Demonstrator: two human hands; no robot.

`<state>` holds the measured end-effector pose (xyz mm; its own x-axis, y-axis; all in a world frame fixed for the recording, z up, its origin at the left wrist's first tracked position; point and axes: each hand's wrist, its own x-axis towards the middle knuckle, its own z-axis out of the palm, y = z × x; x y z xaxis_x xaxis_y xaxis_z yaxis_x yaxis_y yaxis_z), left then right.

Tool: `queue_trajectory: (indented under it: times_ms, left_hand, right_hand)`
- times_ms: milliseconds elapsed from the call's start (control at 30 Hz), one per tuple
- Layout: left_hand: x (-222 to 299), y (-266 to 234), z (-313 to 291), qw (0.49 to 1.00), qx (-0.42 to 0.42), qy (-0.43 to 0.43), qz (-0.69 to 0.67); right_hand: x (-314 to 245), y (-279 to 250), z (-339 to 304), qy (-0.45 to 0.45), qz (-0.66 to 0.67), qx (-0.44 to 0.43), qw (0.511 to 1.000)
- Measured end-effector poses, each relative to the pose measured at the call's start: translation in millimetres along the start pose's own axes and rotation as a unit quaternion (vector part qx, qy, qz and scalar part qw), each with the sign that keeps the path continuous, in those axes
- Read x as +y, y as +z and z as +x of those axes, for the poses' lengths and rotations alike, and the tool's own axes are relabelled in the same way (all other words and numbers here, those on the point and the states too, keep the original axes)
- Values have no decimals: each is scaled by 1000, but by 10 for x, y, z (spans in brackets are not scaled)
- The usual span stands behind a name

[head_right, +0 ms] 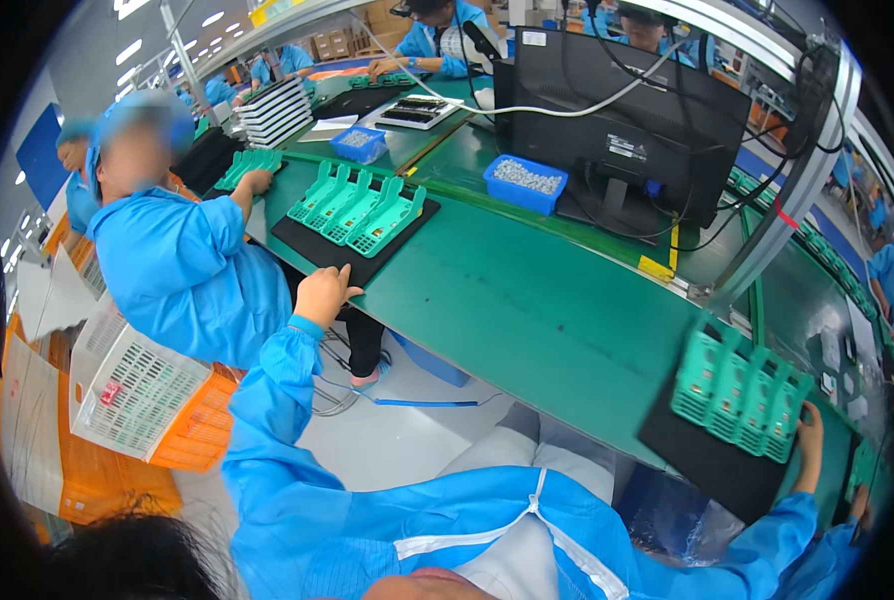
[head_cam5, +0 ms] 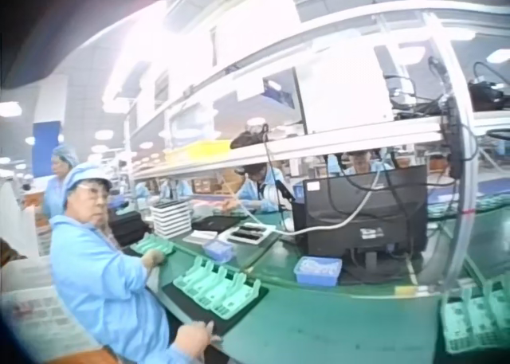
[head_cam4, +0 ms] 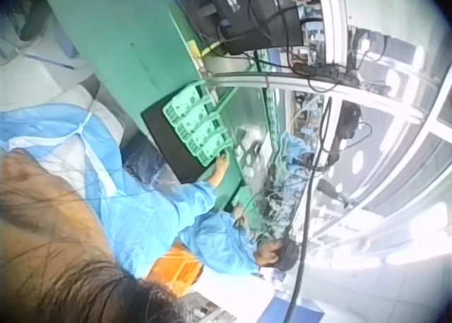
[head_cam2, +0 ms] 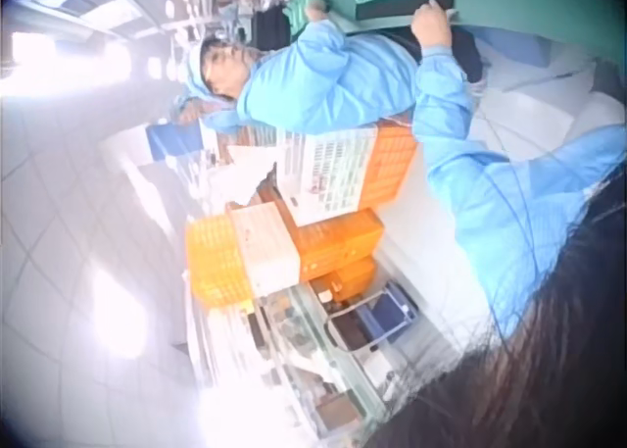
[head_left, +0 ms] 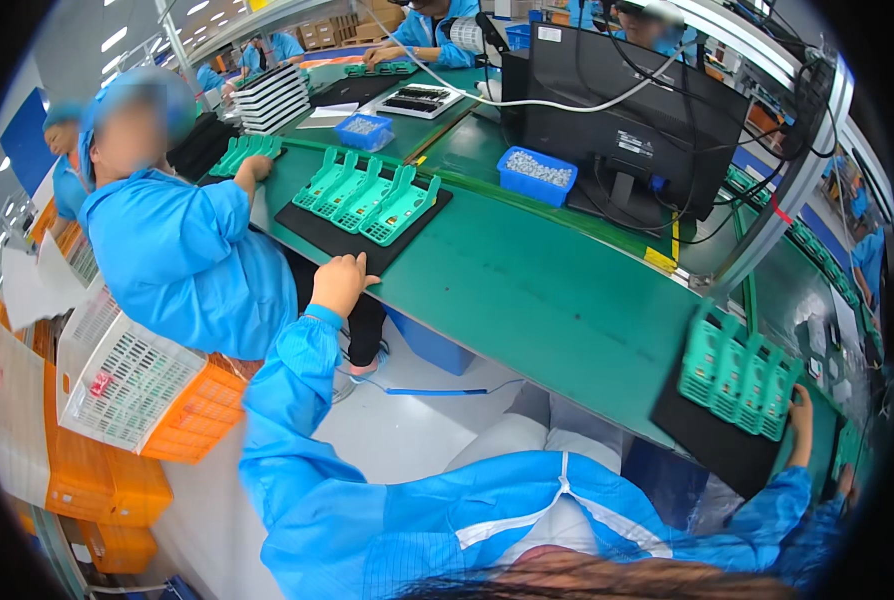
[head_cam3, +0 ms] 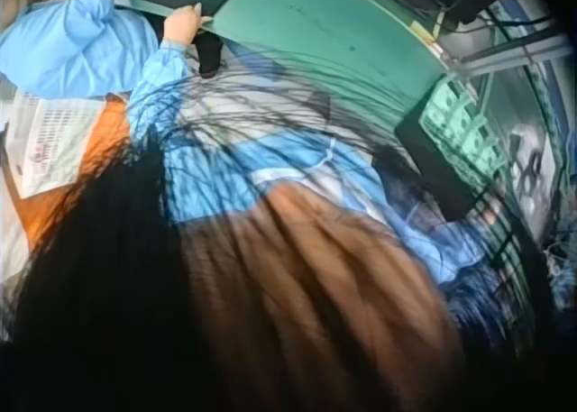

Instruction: Manually assemble small electronic parts into green plastic carrier frames on a factory production line.

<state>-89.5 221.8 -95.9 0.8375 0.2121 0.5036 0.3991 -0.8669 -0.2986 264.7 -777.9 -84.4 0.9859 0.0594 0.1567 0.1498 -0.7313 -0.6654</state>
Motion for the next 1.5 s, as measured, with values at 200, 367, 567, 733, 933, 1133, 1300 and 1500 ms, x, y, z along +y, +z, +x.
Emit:
queue_trajectory:
  times_ms: [200,367,567,733,933,1133,1300,1500]
  left_hand:
    - [-32,-112,19,991,18,116,69]
    - [-53,2,71,998,15,59,19]
    - [724,-403,335,976,86,179,-86]
    - [1665,-603,391,920,126,317,-196]
    - [2589,-1220,442,824,162,422,-341]
    - [3263,-1410,413,774,232,436,-395]
    - [3561,-1296,605,779,257,442,-364]
    - [3519,-1201,841,745,-48,491,-450]
  right_hand:
    - [-102,-478,202,23,-303,233,924]
    - [-1090,259,306,-134,-134,172,967]
    - [-3281,1281,-509,-193,-13,-13,981]
    - [-3750,2143,-574,-275,-1,-159,948]
    - [-4002,2850,-654,-268,109,-207,934]
    - [-3878,3447,-226,-293,97,-149,939]
    - [-4029,3754,-86,-287,97,-127,944]
    - [-3969,3935,63,-353,81,-79,929]
